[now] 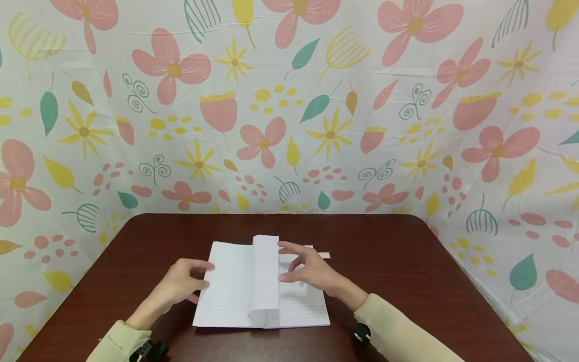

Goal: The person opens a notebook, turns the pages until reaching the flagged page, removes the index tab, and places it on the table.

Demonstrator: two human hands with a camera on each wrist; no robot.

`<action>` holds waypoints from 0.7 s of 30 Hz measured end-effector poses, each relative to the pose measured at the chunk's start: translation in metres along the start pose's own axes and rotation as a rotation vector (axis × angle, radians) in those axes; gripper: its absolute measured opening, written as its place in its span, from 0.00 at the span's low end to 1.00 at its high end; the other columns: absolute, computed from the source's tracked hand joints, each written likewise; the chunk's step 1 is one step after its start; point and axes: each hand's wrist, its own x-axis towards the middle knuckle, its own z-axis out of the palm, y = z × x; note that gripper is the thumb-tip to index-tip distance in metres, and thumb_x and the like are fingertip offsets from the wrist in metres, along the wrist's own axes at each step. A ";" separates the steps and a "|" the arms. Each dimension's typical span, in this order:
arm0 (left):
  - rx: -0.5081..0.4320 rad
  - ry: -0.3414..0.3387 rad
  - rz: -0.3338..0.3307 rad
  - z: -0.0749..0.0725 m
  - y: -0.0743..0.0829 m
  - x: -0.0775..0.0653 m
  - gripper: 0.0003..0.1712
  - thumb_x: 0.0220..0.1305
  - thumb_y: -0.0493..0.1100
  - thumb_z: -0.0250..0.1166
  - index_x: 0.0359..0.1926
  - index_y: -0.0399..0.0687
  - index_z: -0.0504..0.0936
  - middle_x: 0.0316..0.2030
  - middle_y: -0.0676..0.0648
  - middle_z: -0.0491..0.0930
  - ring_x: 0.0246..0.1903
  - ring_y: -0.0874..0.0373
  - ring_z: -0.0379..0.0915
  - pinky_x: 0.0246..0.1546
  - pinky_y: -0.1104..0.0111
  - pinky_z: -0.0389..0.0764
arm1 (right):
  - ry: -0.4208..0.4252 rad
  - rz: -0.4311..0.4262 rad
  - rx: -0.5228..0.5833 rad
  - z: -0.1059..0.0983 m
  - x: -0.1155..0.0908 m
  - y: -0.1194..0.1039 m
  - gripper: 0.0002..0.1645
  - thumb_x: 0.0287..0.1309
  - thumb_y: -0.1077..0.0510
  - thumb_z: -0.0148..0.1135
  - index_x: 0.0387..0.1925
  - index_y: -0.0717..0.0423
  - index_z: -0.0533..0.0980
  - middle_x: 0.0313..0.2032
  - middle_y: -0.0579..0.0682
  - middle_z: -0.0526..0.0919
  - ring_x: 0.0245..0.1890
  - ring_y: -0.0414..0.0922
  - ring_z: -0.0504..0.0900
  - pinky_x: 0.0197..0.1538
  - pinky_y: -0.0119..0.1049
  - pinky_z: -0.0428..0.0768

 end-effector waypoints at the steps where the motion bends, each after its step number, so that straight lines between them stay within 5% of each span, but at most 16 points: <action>1: 0.001 0.001 0.000 0.000 -0.001 0.000 0.22 0.61 0.23 0.70 0.57 0.32 0.84 0.53 0.34 0.80 0.33 0.48 0.85 0.25 0.54 0.88 | 0.002 0.003 -0.003 0.001 0.001 -0.001 0.45 0.59 0.59 0.79 0.76 0.50 0.71 0.63 0.55 0.79 0.42 0.50 0.81 0.34 0.38 0.80; 9: 0.002 -0.001 0.003 0.000 -0.001 0.001 0.22 0.60 0.24 0.71 0.57 0.32 0.84 0.53 0.34 0.80 0.33 0.48 0.85 0.26 0.54 0.88 | 0.005 0.083 0.078 0.006 0.004 -0.009 0.29 0.70 0.64 0.54 0.71 0.53 0.77 0.56 0.51 0.83 0.43 0.54 0.81 0.38 0.40 0.80; 12: 0.000 -0.002 0.005 0.000 -0.001 0.001 0.22 0.60 0.23 0.70 0.57 0.32 0.84 0.53 0.34 0.80 0.33 0.48 0.85 0.26 0.54 0.88 | -0.011 0.097 0.157 0.005 0.004 -0.012 0.29 0.75 0.59 0.48 0.72 0.58 0.74 0.51 0.59 0.83 0.46 0.57 0.81 0.43 0.41 0.79; 16: -0.001 -0.001 0.009 -0.001 -0.002 0.002 0.22 0.60 0.23 0.70 0.57 0.32 0.84 0.53 0.34 0.80 0.32 0.48 0.85 0.25 0.54 0.88 | -0.004 0.090 0.139 0.005 0.004 -0.014 0.30 0.76 0.53 0.59 0.74 0.57 0.72 0.46 0.60 0.86 0.48 0.58 0.83 0.43 0.41 0.79; 21: 0.000 -0.001 0.008 -0.001 -0.002 0.001 0.22 0.60 0.23 0.71 0.57 0.32 0.85 0.53 0.34 0.80 0.33 0.48 0.85 0.25 0.54 0.88 | 0.014 0.027 0.057 0.009 0.005 -0.014 0.39 0.69 0.55 0.71 0.77 0.55 0.69 0.57 0.57 0.81 0.46 0.52 0.82 0.43 0.40 0.80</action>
